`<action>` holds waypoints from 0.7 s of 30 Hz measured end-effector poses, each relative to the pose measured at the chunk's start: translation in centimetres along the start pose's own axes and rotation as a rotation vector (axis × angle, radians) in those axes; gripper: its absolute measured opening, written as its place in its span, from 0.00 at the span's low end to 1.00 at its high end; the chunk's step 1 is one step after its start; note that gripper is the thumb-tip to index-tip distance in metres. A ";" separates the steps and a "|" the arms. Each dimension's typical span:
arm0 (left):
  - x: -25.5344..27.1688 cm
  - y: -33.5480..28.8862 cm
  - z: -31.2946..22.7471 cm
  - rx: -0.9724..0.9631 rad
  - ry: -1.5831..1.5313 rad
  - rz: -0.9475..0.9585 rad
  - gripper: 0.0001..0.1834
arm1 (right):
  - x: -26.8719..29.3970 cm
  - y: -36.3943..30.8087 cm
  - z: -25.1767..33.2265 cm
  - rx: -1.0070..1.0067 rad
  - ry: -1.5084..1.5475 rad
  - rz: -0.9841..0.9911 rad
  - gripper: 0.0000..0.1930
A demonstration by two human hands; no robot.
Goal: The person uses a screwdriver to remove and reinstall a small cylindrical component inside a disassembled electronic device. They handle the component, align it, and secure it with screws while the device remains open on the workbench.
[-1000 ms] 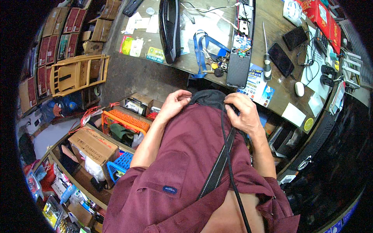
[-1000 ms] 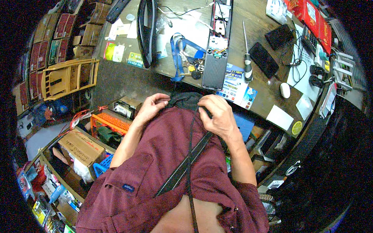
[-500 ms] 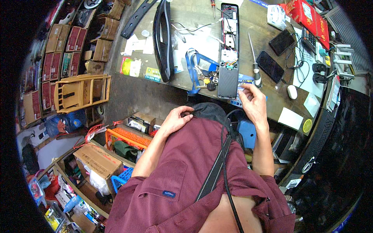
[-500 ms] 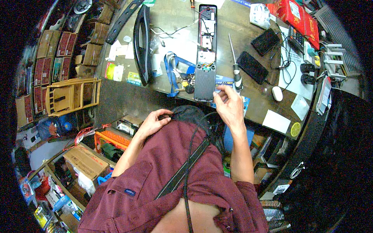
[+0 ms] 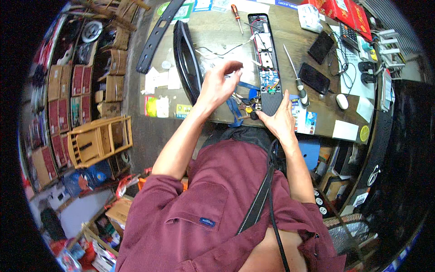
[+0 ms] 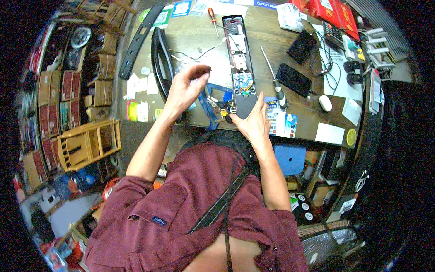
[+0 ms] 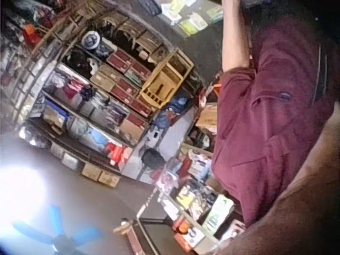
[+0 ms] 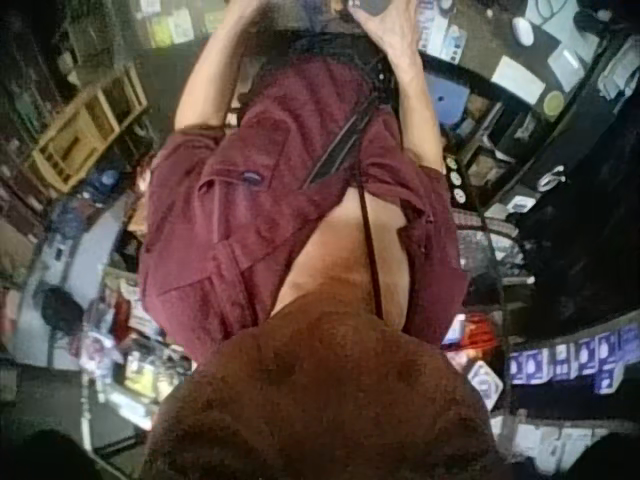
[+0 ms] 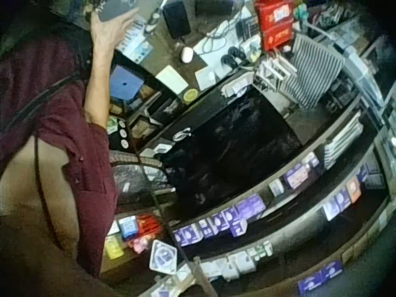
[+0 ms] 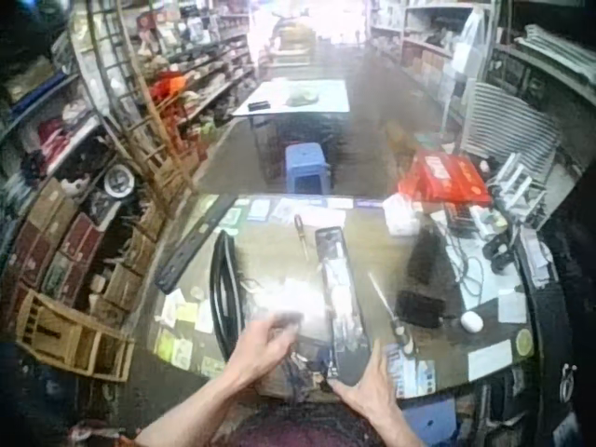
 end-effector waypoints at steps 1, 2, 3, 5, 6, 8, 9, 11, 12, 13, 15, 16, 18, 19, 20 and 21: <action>-0.1 2.5 0.3 -0.063 0.079 -0.029 0.20 | -0.2 -0.1 0.2 -0.022 0.008 -0.009 0.64; -0.2 4.9 0.4 -0.189 0.138 -0.067 0.22 | -0.3 0.0 0.3 -0.039 0.036 -0.019 0.64; -0.5 7.0 1.0 -0.238 0.195 -0.069 0.24 | -0.5 0.0 0.3 -0.067 0.061 -0.007 0.63; -1.1 10.0 2.2 -0.312 0.335 -0.080 0.25 | -0.7 -0.2 0.5 -0.100 0.072 -0.027 0.60; -1.1 10.6 3.0 -0.298 0.295 -0.018 0.25 | -0.8 -0.2 0.6 -0.113 0.068 -0.030 0.60; -1.4 11.5 4.6 -0.164 0.253 0.136 0.24 | -0.9 -0.2 0.7 -0.132 0.060 -0.033 0.60; -1.2 11.1 4.9 -0.184 0.237 0.181 0.21 | -0.9 -0.2 0.7 -0.143 0.080 -0.046 0.59; -0.3 10.0 4.9 -0.274 0.221 0.216 0.18 | -0.9 -0.3 0.8 -0.157 0.087 -0.057 0.58; 0.1 9.3 4.8 -0.321 0.212 0.233 0.17 | -0.8 -0.3 0.8 -0.169 0.089 -0.061 0.58; 0.5 8.6 4.8 -0.305 0.238 0.249 0.15 | -0.7 -0.3 0.9 -0.185 0.133 -0.093 0.57; 0.6 7.4 4.8 -0.278 0.216 0.343 0.13 | -0.7 -0.4 0.8 -0.216 0.116 -0.083 0.57; 0.5 7.2 4.8 -0.281 0.198 0.376 0.12 | -0.6 -0.4 0.8 -0.230 0.105 -0.076 0.57; 0.3 7.1 4.4 -0.378 0.281 0.382 0.10 | -0.5 -0.3 0.7 -0.246 0.099 -0.075 0.56; 0.2 7.0 4.4 -0.377 0.292 0.377 0.10 | -0.4 -0.3 0.8 -0.241 0.109 -0.071 0.56; 0.1 7.0 4.3 -0.395 0.296 0.369 0.10 | -0.3 -0.2 0.9 -0.231 0.124 -0.076 0.56; 0.0 7.2 4.4 -0.376 0.323 0.383 0.09 | -0.3 -0.2 0.9 -0.233 0.119 -0.076 0.56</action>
Point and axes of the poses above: each hand's wrist, its own y-axis towards the middle knuckle, its own x-axis out of the back of the hand, z = x × y, the point moved 4 cm from there along y, towards the middle knuckle, and after that the axes turned 11 degrees about -y, right-handed, at the moved point
